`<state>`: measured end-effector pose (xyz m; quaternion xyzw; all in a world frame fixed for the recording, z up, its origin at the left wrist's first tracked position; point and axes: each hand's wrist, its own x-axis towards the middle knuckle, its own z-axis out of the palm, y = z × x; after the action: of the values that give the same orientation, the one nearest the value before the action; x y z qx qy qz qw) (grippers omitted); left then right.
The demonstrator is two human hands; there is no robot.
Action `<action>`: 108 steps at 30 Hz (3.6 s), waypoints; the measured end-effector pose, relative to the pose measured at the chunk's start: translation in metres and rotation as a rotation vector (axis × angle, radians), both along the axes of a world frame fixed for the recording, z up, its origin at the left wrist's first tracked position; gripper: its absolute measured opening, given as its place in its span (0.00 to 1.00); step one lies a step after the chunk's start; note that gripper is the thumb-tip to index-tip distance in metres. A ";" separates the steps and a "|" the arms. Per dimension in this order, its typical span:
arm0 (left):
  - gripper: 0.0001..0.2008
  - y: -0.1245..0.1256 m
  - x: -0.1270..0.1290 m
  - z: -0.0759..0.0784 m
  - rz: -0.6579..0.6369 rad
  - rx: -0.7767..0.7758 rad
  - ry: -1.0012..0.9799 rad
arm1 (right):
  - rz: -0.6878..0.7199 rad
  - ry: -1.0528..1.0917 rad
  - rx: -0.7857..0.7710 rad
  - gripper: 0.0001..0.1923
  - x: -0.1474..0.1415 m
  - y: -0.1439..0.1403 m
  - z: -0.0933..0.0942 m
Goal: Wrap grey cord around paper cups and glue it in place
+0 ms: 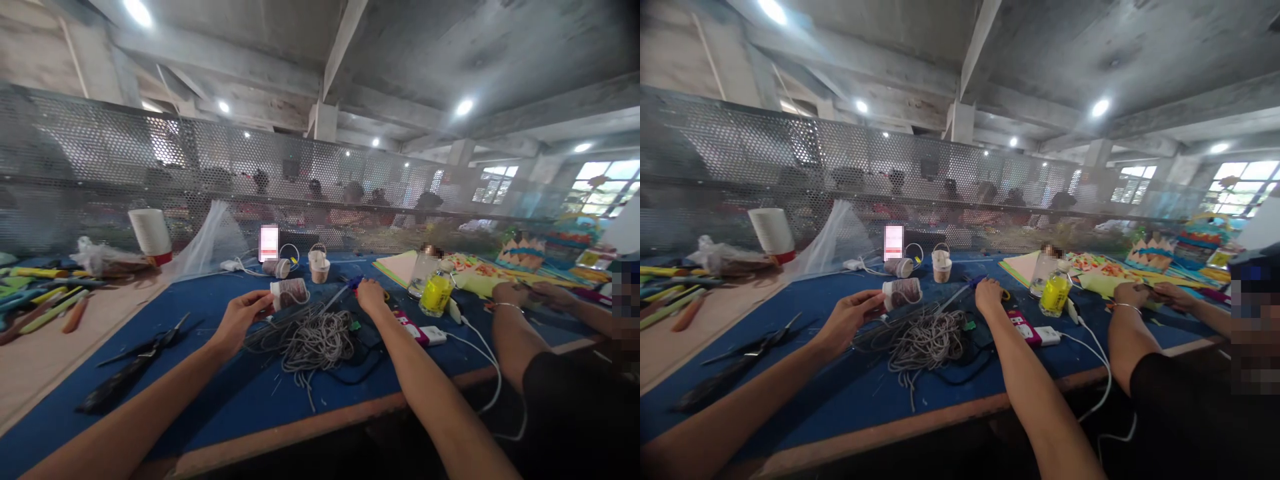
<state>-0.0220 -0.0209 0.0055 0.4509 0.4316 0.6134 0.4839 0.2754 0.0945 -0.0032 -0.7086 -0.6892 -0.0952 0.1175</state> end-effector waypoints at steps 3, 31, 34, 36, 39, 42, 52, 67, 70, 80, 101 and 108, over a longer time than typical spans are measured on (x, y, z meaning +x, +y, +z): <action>0.16 0.000 -0.001 0.000 0.002 0.010 -0.009 | -0.009 0.019 0.028 0.19 0.001 0.001 -0.001; 0.16 0.003 -0.005 -0.001 0.012 0.041 0.046 | 0.880 0.998 -0.149 0.18 -0.067 -0.077 0.025; 0.16 0.003 -0.005 -0.002 0.013 0.055 0.069 | 0.884 0.941 -0.122 0.18 -0.069 -0.080 0.021; 0.16 0.003 -0.005 -0.003 0.027 0.064 0.090 | 0.878 0.888 -0.085 0.17 -0.069 -0.079 0.019; 0.16 0.004 -0.006 -0.004 0.034 0.087 0.125 | 0.870 0.809 -0.038 0.18 -0.069 -0.078 0.016; 0.16 0.003 -0.006 -0.003 0.049 0.097 0.151 | 0.873 0.751 0.022 0.18 -0.068 -0.077 0.015; 0.15 0.006 -0.008 -0.005 0.082 0.127 0.253 | 0.866 0.612 0.119 0.20 -0.067 -0.077 0.015; 0.15 0.006 -0.007 -0.005 0.096 0.117 0.266 | 0.885 0.529 0.164 0.20 -0.068 -0.074 0.013; 0.15 0.006 -0.008 -0.005 0.094 0.119 0.269 | 0.884 0.533 0.169 0.20 -0.068 -0.073 0.011; 0.15 0.005 -0.007 -0.002 0.088 0.114 0.272 | 0.892 0.524 0.161 0.20 -0.067 -0.072 0.010; 0.17 0.006 -0.008 -0.003 0.114 0.139 0.240 | 0.913 0.516 0.131 0.19 -0.067 -0.074 0.011; 0.15 0.007 -0.009 -0.002 0.118 0.118 0.215 | 0.924 0.500 0.122 0.19 -0.067 -0.075 0.012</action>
<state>-0.0309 -0.0141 0.0031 0.5154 0.4699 0.6134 0.3706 0.2083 0.0194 0.0090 -0.3237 -0.8738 0.0986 0.3492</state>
